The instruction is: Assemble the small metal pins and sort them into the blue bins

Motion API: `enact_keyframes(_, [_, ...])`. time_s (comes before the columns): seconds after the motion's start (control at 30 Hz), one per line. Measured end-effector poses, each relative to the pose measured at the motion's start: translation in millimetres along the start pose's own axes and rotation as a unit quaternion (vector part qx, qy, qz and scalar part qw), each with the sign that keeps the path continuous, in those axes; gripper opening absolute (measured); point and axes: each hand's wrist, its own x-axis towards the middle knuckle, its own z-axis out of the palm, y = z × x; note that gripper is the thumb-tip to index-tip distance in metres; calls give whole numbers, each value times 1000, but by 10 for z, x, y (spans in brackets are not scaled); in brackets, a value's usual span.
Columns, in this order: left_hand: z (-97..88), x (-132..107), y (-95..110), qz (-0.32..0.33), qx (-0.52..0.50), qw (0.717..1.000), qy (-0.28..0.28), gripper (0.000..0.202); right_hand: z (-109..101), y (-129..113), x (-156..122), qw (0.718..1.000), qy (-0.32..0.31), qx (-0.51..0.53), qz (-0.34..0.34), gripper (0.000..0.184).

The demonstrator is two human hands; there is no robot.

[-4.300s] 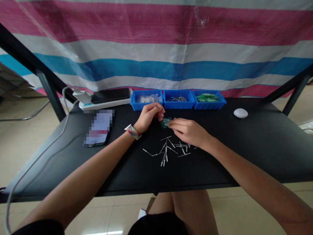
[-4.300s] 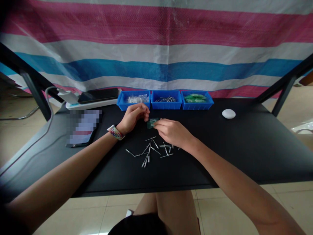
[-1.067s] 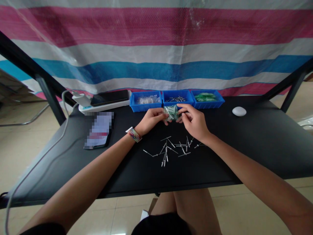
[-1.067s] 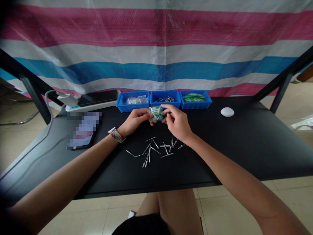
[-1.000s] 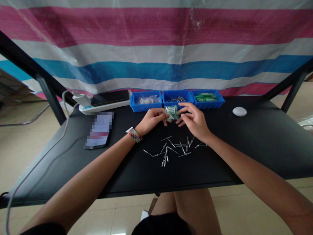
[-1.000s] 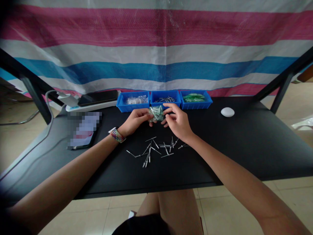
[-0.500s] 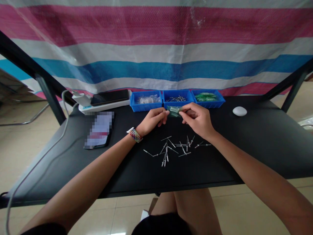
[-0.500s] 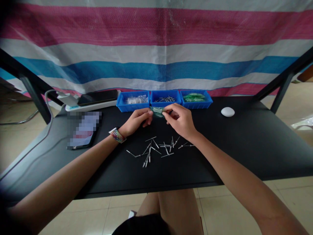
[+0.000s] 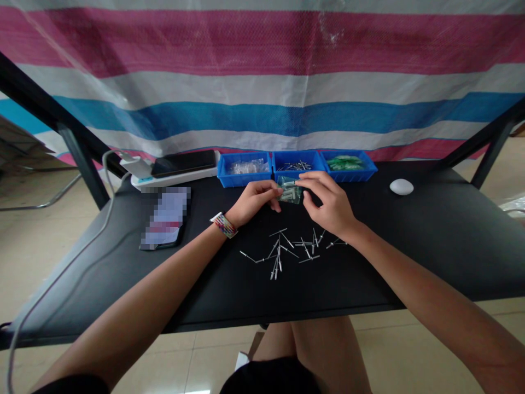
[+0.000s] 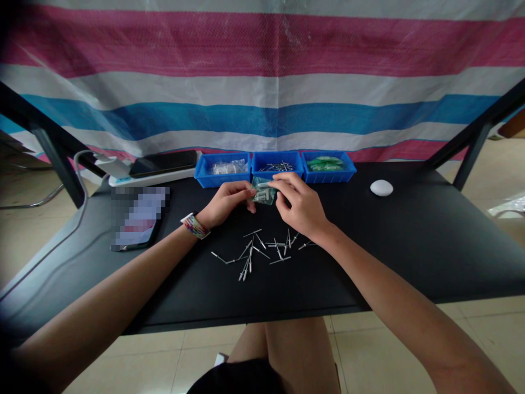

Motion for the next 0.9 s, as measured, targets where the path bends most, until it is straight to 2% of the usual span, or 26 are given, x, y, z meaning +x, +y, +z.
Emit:
enact_keyframes(0.1, [10,-4,17,3,7,1000,3,34,38,9,25,984,25,144,106,40])
enact_keyframes(0.2, [10,-10,28,6,11,1000,-1,35,78,58,52,923,0,304,235,52])
enact_keyframes(0.27, [7,-11,31,8,18,1000,-8,34,95,78,63,881,-31,377,285,51])
enact_keyframes(0.37, [6,-6,27,10,30,999,-16,35,114,68,64,848,-67,426,308,39])
enact_keyframes(0.43, [9,2,20,10,29,999,-19,35,124,59,64,847,-73,427,310,37])
enact_keyframes(0.5, [9,12,10,6,11,1000,-17,37,114,74,76,860,-57,410,299,36])
enact_keyframes(0.6, [1,25,-13,-5,-21,1000,-10,39,-12,174,133,919,18,315,237,32])
enact_keyframes(0.67, [-7,31,-29,-6,-27,1000,-10,37,-202,294,189,968,92,163,169,29])
enact_keyframes(0.7, [-11,33,-37,-5,-26,1000,-12,36,-324,369,217,982,115,59,138,29])
enact_keyframes(0.73, [-13,35,-43,-4,-24,1000,-13,35,-452,453,241,985,125,-41,114,31])
enact_keyframes(0.8, [-16,38,-55,-3,-24,1000,-16,34,-697,646,269,969,124,-195,91,38])
enact_keyframes(0.9, [-18,42,-66,-3,-26,1000,-16,34,-924,962,250,932,131,-318,111,45])
